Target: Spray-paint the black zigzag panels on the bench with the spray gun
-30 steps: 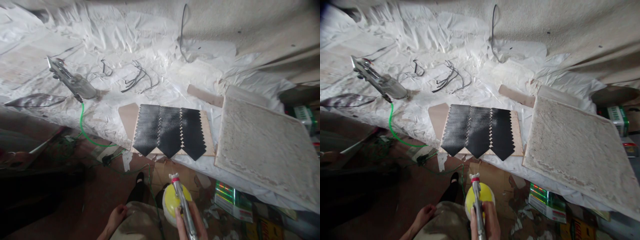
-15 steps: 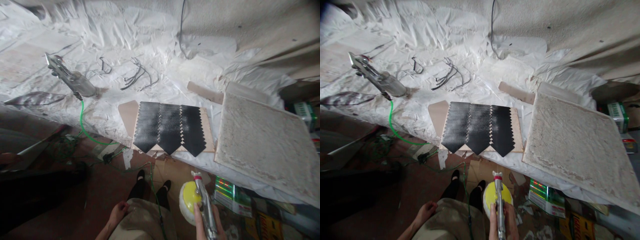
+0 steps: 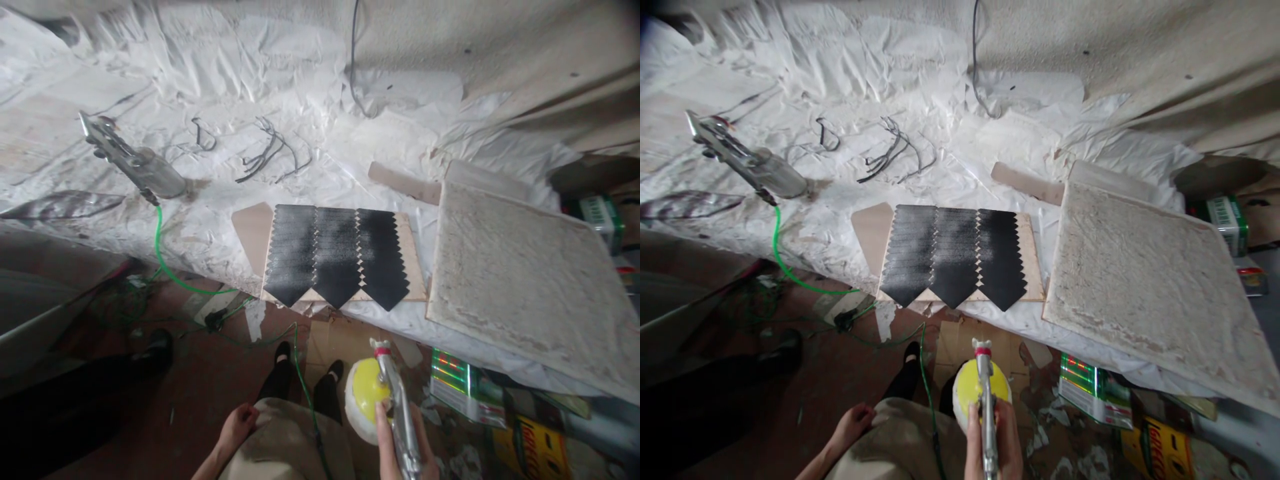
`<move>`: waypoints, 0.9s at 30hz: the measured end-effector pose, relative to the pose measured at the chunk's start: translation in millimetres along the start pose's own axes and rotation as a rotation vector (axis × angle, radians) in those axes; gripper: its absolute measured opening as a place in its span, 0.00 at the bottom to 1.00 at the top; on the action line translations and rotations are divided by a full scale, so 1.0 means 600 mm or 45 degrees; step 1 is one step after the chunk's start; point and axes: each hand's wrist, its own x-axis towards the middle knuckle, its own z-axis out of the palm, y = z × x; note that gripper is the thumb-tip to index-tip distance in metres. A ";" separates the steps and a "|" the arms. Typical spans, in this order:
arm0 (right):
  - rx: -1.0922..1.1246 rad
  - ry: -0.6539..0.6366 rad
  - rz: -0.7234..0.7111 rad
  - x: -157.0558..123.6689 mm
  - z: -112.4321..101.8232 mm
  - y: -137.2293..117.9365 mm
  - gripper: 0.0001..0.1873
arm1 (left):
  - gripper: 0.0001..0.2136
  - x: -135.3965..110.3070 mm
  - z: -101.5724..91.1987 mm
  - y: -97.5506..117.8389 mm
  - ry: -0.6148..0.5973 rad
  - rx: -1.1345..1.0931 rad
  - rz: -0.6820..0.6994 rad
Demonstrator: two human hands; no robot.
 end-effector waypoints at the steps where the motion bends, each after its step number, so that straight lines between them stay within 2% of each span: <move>1: -0.027 0.011 -0.009 0.005 -0.006 0.003 0.19 | 0.09 0.001 -0.001 -0.002 0.002 0.006 0.006; 5: -0.106 0.009 -0.018 0.015 -0.013 -0.001 0.20 | 0.09 0.004 -0.005 -0.008 0.013 0.026 0.020; 13: 0.098 -0.114 -0.079 -0.009 0.051 -0.055 0.16 | 0.11 0.008 -0.015 -0.011 0.027 0.012 0.012; 16: 0.109 -0.098 -0.091 -0.008 0.056 -0.062 0.15 | 0.11 0.008 -0.021 -0.013 0.037 0.000 0.006; 21: -0.051 0.073 -0.086 0.020 0.032 -0.037 0.19 | 0.12 0.007 -0.038 -0.015 0.066 -0.020 0.017; 24: -0.176 0.141 -0.187 0.041 0.021 -0.015 0.22 | 0.12 0.010 -0.050 -0.016 0.073 -0.027 0.033; 27: -0.221 0.129 -0.327 0.057 0.020 -0.005 0.22 | 0.11 0.017 -0.058 -0.019 0.071 -0.023 0.050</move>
